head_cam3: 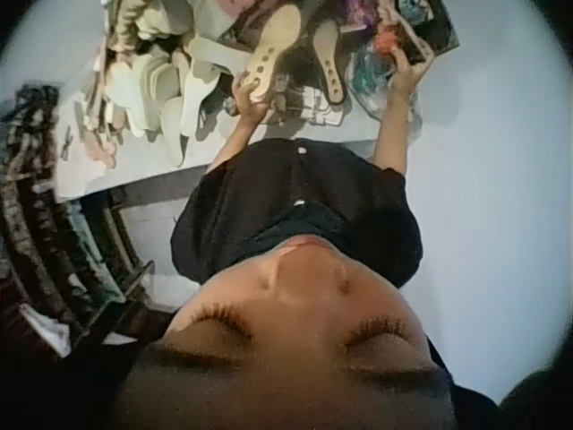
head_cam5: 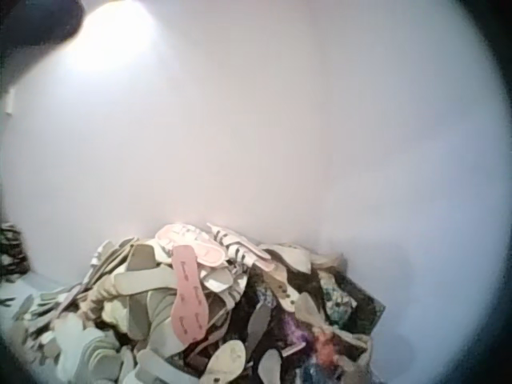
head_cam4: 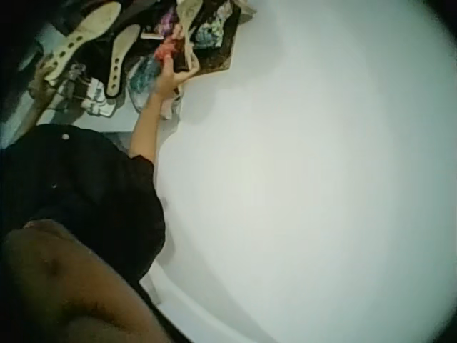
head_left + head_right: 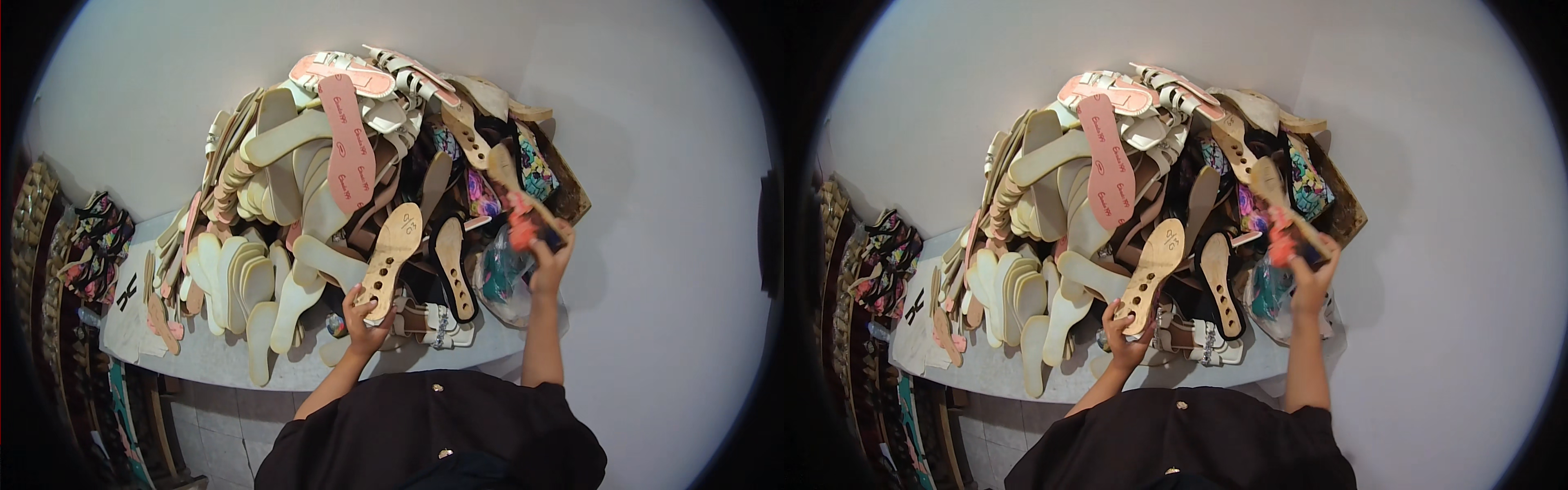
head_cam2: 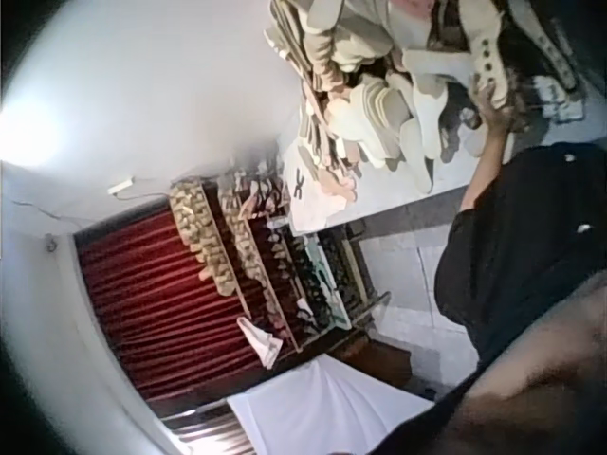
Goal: Sorting through a large pile of shoe components on a table and organizing them into pairs or specific groups.
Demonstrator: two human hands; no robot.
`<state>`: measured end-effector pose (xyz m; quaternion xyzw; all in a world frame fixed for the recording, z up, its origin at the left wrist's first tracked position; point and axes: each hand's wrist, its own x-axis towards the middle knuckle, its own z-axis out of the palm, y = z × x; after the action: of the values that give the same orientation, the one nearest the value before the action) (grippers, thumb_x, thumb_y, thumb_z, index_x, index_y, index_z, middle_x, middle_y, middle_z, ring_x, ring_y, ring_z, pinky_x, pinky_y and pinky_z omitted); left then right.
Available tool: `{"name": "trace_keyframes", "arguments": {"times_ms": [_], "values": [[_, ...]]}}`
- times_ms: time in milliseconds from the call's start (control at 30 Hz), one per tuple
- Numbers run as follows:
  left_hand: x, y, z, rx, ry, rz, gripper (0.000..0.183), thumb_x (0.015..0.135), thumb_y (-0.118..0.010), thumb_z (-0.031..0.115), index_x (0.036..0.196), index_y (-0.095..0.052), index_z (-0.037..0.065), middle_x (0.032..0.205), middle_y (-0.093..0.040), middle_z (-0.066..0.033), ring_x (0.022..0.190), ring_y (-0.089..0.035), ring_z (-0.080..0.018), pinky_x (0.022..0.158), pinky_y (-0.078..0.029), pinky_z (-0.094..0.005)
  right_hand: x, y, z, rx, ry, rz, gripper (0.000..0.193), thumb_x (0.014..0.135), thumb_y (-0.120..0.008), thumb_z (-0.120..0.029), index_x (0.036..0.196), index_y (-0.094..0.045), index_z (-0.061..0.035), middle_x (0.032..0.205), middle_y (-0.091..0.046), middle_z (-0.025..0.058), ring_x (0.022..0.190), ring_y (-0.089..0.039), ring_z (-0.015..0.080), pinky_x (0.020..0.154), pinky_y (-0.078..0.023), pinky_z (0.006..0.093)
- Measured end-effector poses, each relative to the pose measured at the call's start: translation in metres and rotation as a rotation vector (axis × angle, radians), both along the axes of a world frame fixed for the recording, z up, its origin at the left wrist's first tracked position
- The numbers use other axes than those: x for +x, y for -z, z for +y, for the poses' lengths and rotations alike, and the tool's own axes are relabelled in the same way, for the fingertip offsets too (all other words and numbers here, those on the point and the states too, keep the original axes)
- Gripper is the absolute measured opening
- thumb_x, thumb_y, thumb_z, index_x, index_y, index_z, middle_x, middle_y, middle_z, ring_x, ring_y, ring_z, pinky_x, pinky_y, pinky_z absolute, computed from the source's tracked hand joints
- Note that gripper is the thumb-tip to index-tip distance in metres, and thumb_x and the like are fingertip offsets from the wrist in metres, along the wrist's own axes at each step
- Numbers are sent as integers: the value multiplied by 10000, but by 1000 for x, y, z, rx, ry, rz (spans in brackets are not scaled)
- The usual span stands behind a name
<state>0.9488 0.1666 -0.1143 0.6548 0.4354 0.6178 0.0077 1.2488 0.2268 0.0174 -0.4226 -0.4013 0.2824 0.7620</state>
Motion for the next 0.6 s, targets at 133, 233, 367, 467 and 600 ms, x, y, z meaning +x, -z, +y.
{"name": "trace_keyframes", "arguments": {"times_ms": [133,233,367,467,600], "values": [[-7,-8,-14,-45,-55,21,546,613,-837,99,1003,-455,101,1258,-387,-237,1128,-473,-363,888,-431,-415,-59,41,-41,-90,-22,-177,552,710,-712,-53,1164,-398,-57,1045,-469,57,994,-472,159,894,-389,297],[-13,-10,-29,-46,-94,-20,553,613,-839,99,1008,-452,110,1269,-369,-246,1152,-449,-370,899,-421,-411,-103,53,-70,-107,-57,-267,577,713,-730,-44,1165,-372,-60,1095,-416,103,1046,-442,201,891,-390,313],[-27,-23,-52,-41,-126,-43,582,610,-843,94,1035,-447,119,1281,-339,-270,1200,-406,-401,925,-398,-418,-135,78,-97,-53,10,-579,580,701,-739,-16,1146,-369,-50,1078,-424,123,1041,-448,226,932,-361,347],[-52,-32,-77,-9,-213,21,582,613,-841,85,1036,-443,126,1270,-340,-261,1190,-409,-407,922,-405,-425,-166,99,-109,4,-77,-541,568,709,-721,-1,1143,-358,-44,1089,-416,127,1066,-425,233,951,-333,357],[-96,-39,-120,8,-297,39,567,636,-813,37,1040,-430,146,1258,-292,-239,1173,-429,-379,908,-460,-426,-224,94,-128,124,-205,-534,566,712,-711,31,1134,-343,-54,1130,-401,151,1110,-409,256,970,-316,364]]}}
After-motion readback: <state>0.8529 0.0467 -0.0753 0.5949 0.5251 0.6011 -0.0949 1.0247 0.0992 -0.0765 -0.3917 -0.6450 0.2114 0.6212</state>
